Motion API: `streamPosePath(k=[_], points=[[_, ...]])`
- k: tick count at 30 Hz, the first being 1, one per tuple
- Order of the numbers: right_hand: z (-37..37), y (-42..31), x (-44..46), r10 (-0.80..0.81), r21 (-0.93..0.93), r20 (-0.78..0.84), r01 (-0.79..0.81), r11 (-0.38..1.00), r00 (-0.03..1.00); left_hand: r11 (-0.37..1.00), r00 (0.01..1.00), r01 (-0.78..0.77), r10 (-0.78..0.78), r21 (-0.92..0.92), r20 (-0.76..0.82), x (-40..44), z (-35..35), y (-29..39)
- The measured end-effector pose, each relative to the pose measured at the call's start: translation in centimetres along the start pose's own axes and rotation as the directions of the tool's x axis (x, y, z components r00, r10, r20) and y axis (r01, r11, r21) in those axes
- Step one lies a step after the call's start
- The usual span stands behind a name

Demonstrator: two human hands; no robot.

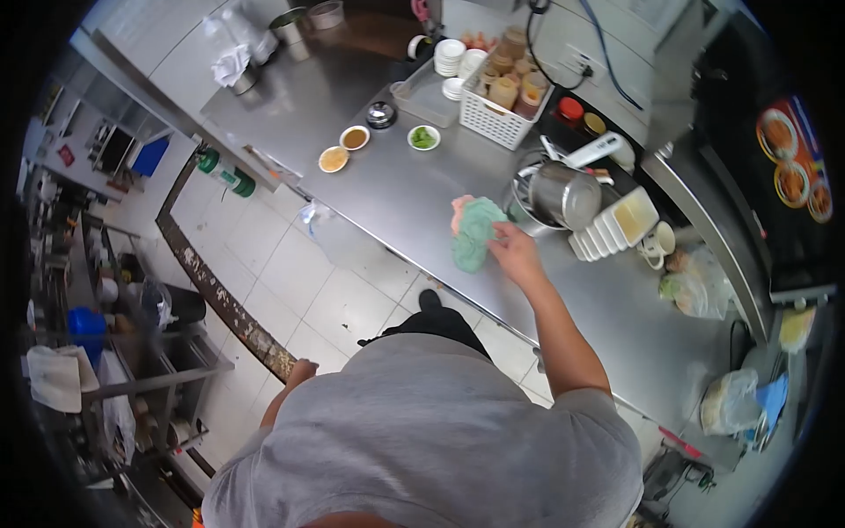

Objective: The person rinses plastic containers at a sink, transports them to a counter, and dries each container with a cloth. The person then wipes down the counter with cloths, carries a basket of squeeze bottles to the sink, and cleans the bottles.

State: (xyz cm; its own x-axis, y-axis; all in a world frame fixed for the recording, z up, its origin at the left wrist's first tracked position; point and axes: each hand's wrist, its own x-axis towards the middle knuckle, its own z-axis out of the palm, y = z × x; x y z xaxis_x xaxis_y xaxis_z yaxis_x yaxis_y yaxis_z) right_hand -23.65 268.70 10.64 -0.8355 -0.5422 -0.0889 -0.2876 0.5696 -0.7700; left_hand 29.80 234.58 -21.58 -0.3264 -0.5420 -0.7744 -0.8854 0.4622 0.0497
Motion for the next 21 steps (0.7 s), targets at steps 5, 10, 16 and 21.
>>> streamPosePath(k=[5, 10, 16, 21], points=[[0.7, -2.8, 2.4, -0.076, -0.039, 0.155, 0.083, 0.996, 0.985, 0.953, 0.987, -0.042, -0.008, -0.301, -0.161, -1.8, -6.7, 11.5], [3.6, -5.5, 9.7, -0.032, 0.075, -0.011, 0.033, 0.997, 0.999, 0.932, 0.94, -0.241, 0.154, -0.27, -0.306, -3.0, -15.6, 18.6], [1.8, -4.2, 20.8, 0.025, -0.142, -0.439, -0.097, 0.985, 0.898, 0.835, 0.824, -0.337, 0.038, -0.435, -0.565, -1.9, -22.3, 18.6], [0.2, -5.2, 22.4, 0.11, -0.157, -0.449, -0.199, 0.967, 0.887, 0.739, 0.646, -0.541, 0.059, -0.402, -0.761, -5.3, -28.4, 22.8]])
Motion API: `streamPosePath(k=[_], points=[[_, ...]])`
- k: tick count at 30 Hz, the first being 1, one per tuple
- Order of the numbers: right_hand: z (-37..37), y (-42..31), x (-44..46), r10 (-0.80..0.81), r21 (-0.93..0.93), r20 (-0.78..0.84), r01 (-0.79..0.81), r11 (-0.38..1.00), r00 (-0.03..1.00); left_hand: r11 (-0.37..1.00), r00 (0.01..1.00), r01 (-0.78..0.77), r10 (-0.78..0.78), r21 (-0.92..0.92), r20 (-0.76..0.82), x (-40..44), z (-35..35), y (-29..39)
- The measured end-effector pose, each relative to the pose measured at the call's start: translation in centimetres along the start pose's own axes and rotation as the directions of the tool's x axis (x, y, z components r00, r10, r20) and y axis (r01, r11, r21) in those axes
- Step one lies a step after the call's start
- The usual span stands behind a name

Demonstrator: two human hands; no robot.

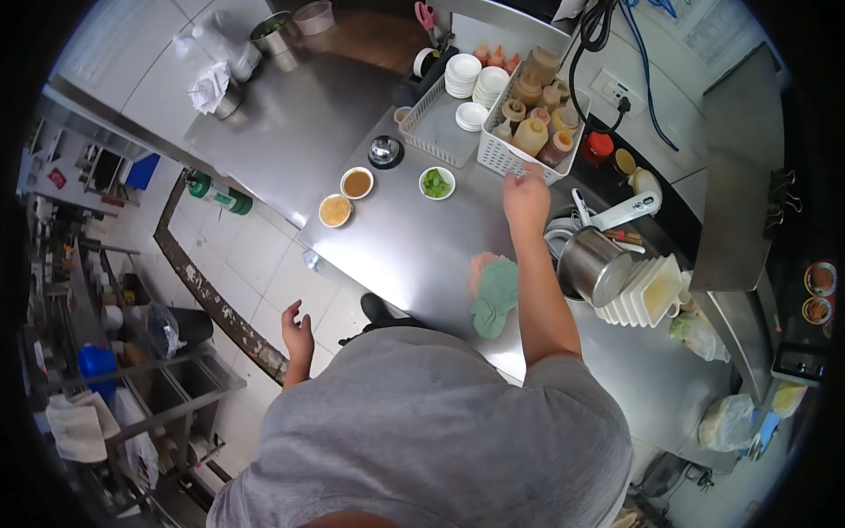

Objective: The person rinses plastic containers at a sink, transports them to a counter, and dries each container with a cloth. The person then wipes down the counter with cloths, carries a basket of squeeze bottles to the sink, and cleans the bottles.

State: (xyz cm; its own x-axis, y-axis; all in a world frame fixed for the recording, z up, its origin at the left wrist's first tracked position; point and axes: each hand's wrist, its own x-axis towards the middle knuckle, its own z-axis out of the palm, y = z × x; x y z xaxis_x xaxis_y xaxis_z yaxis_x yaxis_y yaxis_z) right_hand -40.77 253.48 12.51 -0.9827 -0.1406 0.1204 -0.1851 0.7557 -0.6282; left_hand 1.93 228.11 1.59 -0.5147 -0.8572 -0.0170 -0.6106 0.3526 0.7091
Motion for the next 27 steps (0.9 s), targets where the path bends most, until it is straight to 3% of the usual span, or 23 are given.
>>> streamPosePath(k=[1, 2, 3, 4, 6, 9, 12, 15, 18, 21, 22, 24, 27], points=[[-0.4, -0.7, -0.7, 0.014, 0.021, -0.062, -0.013, 1.0, 0.998, 0.999, 0.999, -0.041, 0.041, -0.028, -0.013, 0.7, -0.2, 2.1], [-0.6, -1.3, -1.3, 0.034, 0.04, -0.124, -0.029, 0.999, 0.992, 0.98, 0.979, -0.198, 0.198, -0.007, -0.038, 2.2, 0.2, 4.0], [-0.7, -1.7, -1.5, 0.052, 0.031, -0.09, -0.049, 0.998, 0.995, 0.959, 0.96, -0.28, 0.28, -0.041, 0.016, 3.7, 0.5, 6.8], [-0.8, -2.2, -1.5, 0.068, 0.021, -0.059, -0.067, 0.998, 0.996, 0.897, 0.893, -0.439, 0.441, -0.045, 0.088, 5.7, 1.8, 8.2], [-0.4, -2.1, -1.0, 0.073, -0.019, -0.042, -0.074, 0.997, 0.996, 0.786, 0.738, -0.591, 0.617, -0.181, 0.273, 8.8, 4.1, 14.3], [0.8, -1.8, -0.3, 0.098, -0.098, -0.051, -0.102, 0.99, 0.994, 0.515, 0.4, -0.81, 0.835, -0.282, 0.378, 12.1, 9.3, 22.8], [1.6, -1.5, -0.4, 0.135, -0.071, -0.048, -0.139, 0.988, 0.99, 0.234, 0.072, -0.925, 0.882, -0.301, 0.466, 14.7, 15.6, 26.8], [0.9, -3.0, -2.0, 0.119, -0.054, -0.088, -0.124, 0.991, 0.989, 0.051, -0.085, -0.978, 0.782, -0.2, 0.617, 16.4, 19.1, 27.7], [1.0, -2.2, -7.2, -0.068, -0.158, -0.104, 0.051, 0.986, 0.992, 0.02, -0.109, -0.987, 0.644, -0.159, 0.757, 17.5, 19.0, 27.3], [2.3, -1.5, -17.2, -0.022, -0.497, -0.181, -0.072, 0.864, 0.983, 0.08, -0.072, -0.979, 0.722, -0.186, 0.688, 18.3, 17.4, 25.2], [3.9, -0.1, -20.7, 0.008, -0.595, -0.195, -0.125, 0.794, 0.981, 0.158, -0.037, -0.956, 0.774, -0.249, 0.632, 18.5, 16.1, 24.7], [5.1, 1.8, -25.4, 0.076, -0.555, -0.166, -0.157, 0.817, 0.983, 0.284, 0.054, -0.879, 0.856, -0.382, 0.514, 19.1, 12.7, 24.1], [4.4, 0.5, -21.9, 0.26, -0.133, -0.218, -0.293, 0.947, 0.941, 0.419, 0.215, -0.85, 0.829, -0.319, 0.517, 21.2, 10.7, 21.9]])
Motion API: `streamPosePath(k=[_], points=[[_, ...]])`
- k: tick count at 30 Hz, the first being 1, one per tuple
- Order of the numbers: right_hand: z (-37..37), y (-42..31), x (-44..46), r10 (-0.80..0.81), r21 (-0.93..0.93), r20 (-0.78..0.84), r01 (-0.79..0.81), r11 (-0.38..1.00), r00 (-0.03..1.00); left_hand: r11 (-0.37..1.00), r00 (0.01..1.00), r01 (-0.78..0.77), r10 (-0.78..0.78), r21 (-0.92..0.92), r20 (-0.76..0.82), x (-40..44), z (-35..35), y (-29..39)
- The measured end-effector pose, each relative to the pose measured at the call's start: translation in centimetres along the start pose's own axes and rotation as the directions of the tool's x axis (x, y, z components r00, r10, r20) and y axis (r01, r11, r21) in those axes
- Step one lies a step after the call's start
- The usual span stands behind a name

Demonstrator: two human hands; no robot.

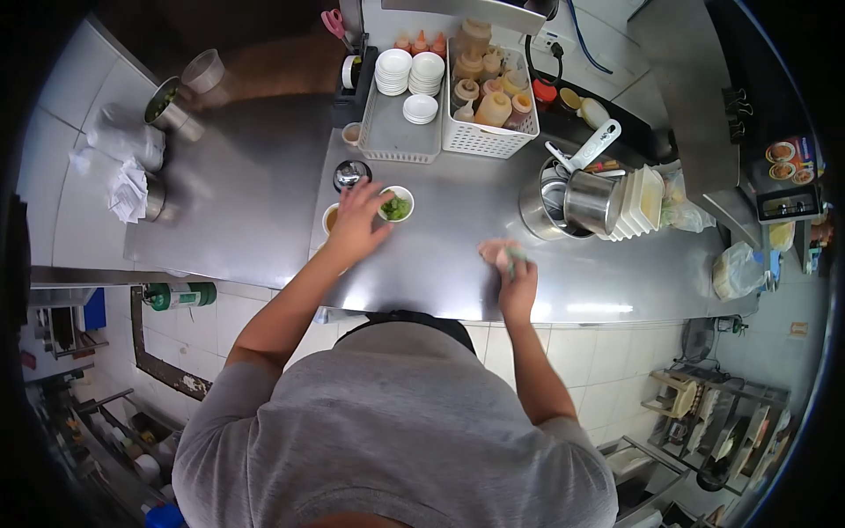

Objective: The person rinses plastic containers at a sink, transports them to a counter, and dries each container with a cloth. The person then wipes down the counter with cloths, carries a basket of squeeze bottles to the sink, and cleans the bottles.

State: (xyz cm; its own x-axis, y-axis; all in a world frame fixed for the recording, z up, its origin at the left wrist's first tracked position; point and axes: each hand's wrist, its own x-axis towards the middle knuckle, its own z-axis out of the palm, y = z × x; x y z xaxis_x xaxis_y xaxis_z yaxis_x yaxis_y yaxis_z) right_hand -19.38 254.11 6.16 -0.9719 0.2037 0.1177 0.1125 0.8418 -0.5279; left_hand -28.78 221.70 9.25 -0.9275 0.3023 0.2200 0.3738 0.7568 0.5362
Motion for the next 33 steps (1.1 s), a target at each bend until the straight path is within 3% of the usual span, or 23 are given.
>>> streamPosePath(k=[1, 2, 6, 7, 9, 10, 11, 14, 20, 23, 26, 29, 31, 33], points=[[-0.1, -2.0, 1.7, -0.176, 0.076, -0.132, 0.187, 0.979, 0.976, 0.999, 0.999, 0.036, -0.037, -0.018, -0.029, -0.1, -0.6, -1.1], [-0.6, -5.1, 3.6, -0.164, 0.139, -0.142, 0.183, 0.973, 0.976, 0.997, 0.995, 0.072, -0.075, -0.038, -0.064, 0.4, -1.1, -2.4], [1.2, -15.4, 12.4, -0.459, 0.061, -0.207, 0.479, 0.876, 0.864, 0.985, 0.972, 0.162, -0.169, -0.056, -0.162, 4.3, -2.3, -5.5], [2.3, -17.7, 14.7, -0.541, 0.024, -0.2, 0.556, 0.831, 0.817, 0.991, 0.965, 0.134, -0.126, 0.021, -0.232, 5.3, -2.0, -5.8], [6.4, -20.0, 19.3, -0.573, -0.043, 0.051, 0.575, 0.817, 0.818, 0.986, 0.992, 0.06, -0.041, 0.154, -0.121, 7.9, -1.2, -6.8], [10.8, -19.4, 22.1, -0.541, -0.076, 0.252, 0.574, 0.815, 0.802, 0.976, 0.998, 0.019, -0.006, 0.216, -0.062, 9.1, -0.5, -7.5], [14.2, -18.7, 24.1, -0.48, -0.112, 0.445, 0.578, 0.808, 0.756, 0.941, 0.992, -0.042, 0.079, 0.335, -0.1, 10.1, 0.9, -8.2], [15.8, -19.9, 26.3, -0.532, -0.043, 0.537, 0.651, 0.758, 0.655, 0.854, 0.981, -0.101, 0.172, 0.51, -0.093, 11.6, 1.8, -8.2], [16.1, -19.8, 27.7, -0.38, -0.224, 0.695, 0.686, 0.692, 0.61, 0.876, 0.99, -0.096, 0.132, 0.473, -0.042, 12.0, 0.7, -7.8], [16.1, -19.9, 26.9, -0.154, -0.499, 0.663, 0.586, 0.639, 0.732, 0.849, 0.989, -0.124, 0.147, 0.514, -0.005, 12.0, 1.2, -7.7], [17.4, -19.1, 28.3, -0.194, -0.505, 0.726, 0.703, 0.501, 0.66, 0.856, 0.99, -0.116, 0.139, 0.504, -0.008, 12.0, 1.0, -7.0], [12.5, -21.8, 27.0, -0.201, -0.468, 0.747, 0.716, 0.518, 0.633, 0.819, 0.994, -0.109, 0.092, 0.564, 0.059, 12.2, 0.7, -6.6], [6.4, -22.5, 24.1, -0.363, -0.478, 0.585, 0.67, 0.568, 0.725, 0.816, 0.992, -0.124, 0.1, 0.565, 0.073, 12.1, 0.6, -6.2], [0.5, -22.8, 20.8, -0.279, -0.495, 0.531, 0.56, 0.664, 0.8, 0.816, 0.988, -0.157, 0.129, 0.556, 0.09, 12.2, 0.8, -6.7]])
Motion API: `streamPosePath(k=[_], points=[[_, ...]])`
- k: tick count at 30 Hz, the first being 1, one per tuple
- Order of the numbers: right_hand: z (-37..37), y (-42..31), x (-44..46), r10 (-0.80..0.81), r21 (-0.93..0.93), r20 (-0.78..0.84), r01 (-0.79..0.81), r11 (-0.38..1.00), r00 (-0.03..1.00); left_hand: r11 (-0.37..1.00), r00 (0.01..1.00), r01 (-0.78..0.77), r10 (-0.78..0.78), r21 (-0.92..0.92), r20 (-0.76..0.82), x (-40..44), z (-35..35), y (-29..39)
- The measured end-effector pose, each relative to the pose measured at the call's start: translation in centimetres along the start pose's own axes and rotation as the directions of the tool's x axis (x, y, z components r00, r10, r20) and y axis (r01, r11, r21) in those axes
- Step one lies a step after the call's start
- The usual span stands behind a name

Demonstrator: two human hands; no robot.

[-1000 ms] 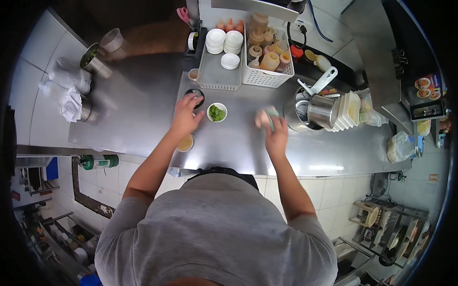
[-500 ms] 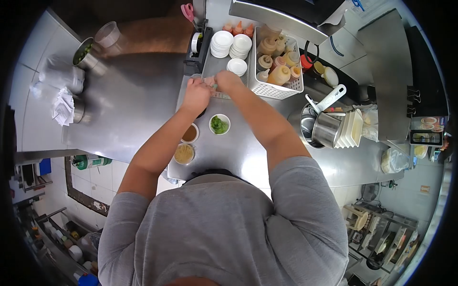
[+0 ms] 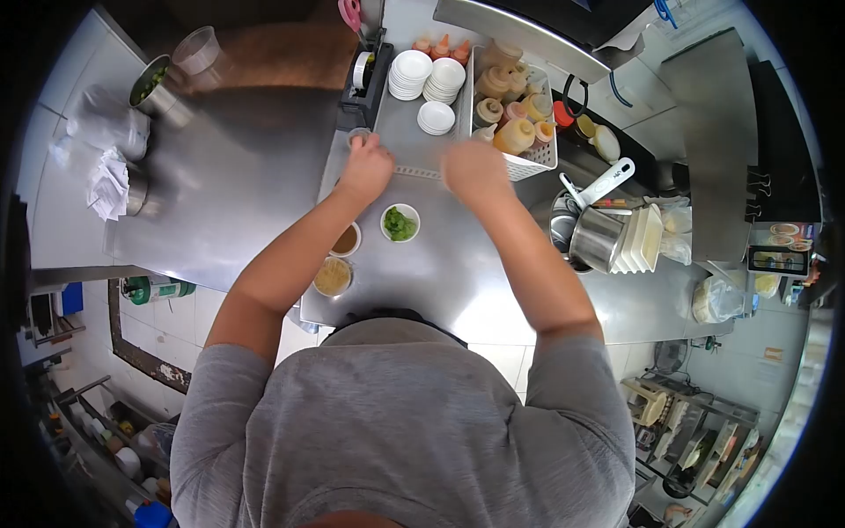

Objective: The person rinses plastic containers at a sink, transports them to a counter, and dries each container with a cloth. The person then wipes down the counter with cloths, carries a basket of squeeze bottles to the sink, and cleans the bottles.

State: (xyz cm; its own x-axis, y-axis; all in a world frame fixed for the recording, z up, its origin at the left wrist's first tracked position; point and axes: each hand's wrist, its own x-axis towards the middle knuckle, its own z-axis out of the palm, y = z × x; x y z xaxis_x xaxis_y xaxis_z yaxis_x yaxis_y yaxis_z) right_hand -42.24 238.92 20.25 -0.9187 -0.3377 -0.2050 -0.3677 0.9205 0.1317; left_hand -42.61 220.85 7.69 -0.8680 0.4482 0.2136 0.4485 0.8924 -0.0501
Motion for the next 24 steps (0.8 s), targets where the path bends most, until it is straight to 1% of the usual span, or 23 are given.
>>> streamPosePath(k=[2, 4, 5, 6, 7, 8, 10, 11, 13, 16, 19, 20, 23, 24], points=[[0.3, 1.9, -4.8, 0.084, 0.109, -0.026, -0.08, 0.991, 0.996, 0.998, 0.998, -0.056, 0.056, -0.013, -0.014, 0.4, 1.3, -0.6], [3.6, 3.4, -7.6, 0.269, 0.329, 0.037, -0.266, 0.906, 0.962, 0.969, 0.995, -0.028, 0.003, -0.245, -0.103, 0.9, 0.5, -1.7], [7.9, 4.0, -8.7, 0.22, 0.307, -0.047, -0.196, 0.931, 0.974, 0.933, 0.991, -0.021, -0.029, -0.36, -0.133, 0.9, 0.1, -2.0], [13.3, 4.5, -9.5, 0.165, 0.281, -0.13, -0.124, 0.952, 0.978, 0.9, 0.985, -0.038, -0.038, -0.435, -0.166, 1.1, -0.2, -2.3], [16.1, 4.5, -9.9, 0.108, 0.251, -0.208, -0.053, 0.967, 0.972, 0.861, 0.98, -0.056, -0.05, -0.505, -0.193, 1.4, -0.5, -2.7], [16.5, 4.0, -9.7, 0.097, 0.269, -0.221, -0.035, 0.963, 0.97, 0.818, 0.974, -0.074, -0.065, -0.57, -0.219, 1.8, -0.8, -3.2], [16.8, 2.2, -8.2, 0.078, 0.305, -0.249, 0.002, 0.952, 0.965, 0.799, 0.967, -0.068, -0.095, -0.598, -0.236, 2.8, -2.2, -3.9], [16.7, 1.6, -7.3, 0.067, 0.346, -0.235, 0.019, 0.938, 0.97, 0.788, 0.964, -0.067, -0.107, -0.612, -0.242, 3.1, -3.0, -4.0], [15.3, 1.0, -4.3, 0.039, 0.415, -0.222, 0.058, 0.908, 0.974, 0.756, 0.977, -0.031, -0.115, -0.654, -0.18, 3.9, -4.8, -4.5], [13.0, -1.3, -0.4, -0.014, 0.378, -0.445, 0.202, 0.904, 0.896, 0.715, 0.982, 0.025, -0.149, -0.698, -0.117, 5.4, -6.4, -5.2], [15.3, -3.7, 5.6, -0.003, 0.23, -0.548, 0.154, 0.961, 0.836, 0.693, 0.984, 0.052, -0.16, -0.719, -0.083, 5.9, -7.3, -5.3], [16.1, -4.5, 7.4, 0.084, 0.285, -0.519, 0.08, 0.955, 0.851, 0.688, 0.984, 0.052, -0.159, -0.724, -0.08, 6.0, -7.6, -5.2], [18.1, -3.5, 14.1, 0.121, 0.516, -0.471, 0.161, 0.841, 0.874, 0.697, 0.984, 0.023, -0.141, -0.716, -0.105, 6.1, -7.0, -5.5], [17.5, -3.1, 15.7, 0.114, 0.571, -0.385, 0.14, 0.809, 0.916, 0.706, 0.982, 0.032, -0.154, -0.707, -0.109, 6.0, -7.3, -5.4]])
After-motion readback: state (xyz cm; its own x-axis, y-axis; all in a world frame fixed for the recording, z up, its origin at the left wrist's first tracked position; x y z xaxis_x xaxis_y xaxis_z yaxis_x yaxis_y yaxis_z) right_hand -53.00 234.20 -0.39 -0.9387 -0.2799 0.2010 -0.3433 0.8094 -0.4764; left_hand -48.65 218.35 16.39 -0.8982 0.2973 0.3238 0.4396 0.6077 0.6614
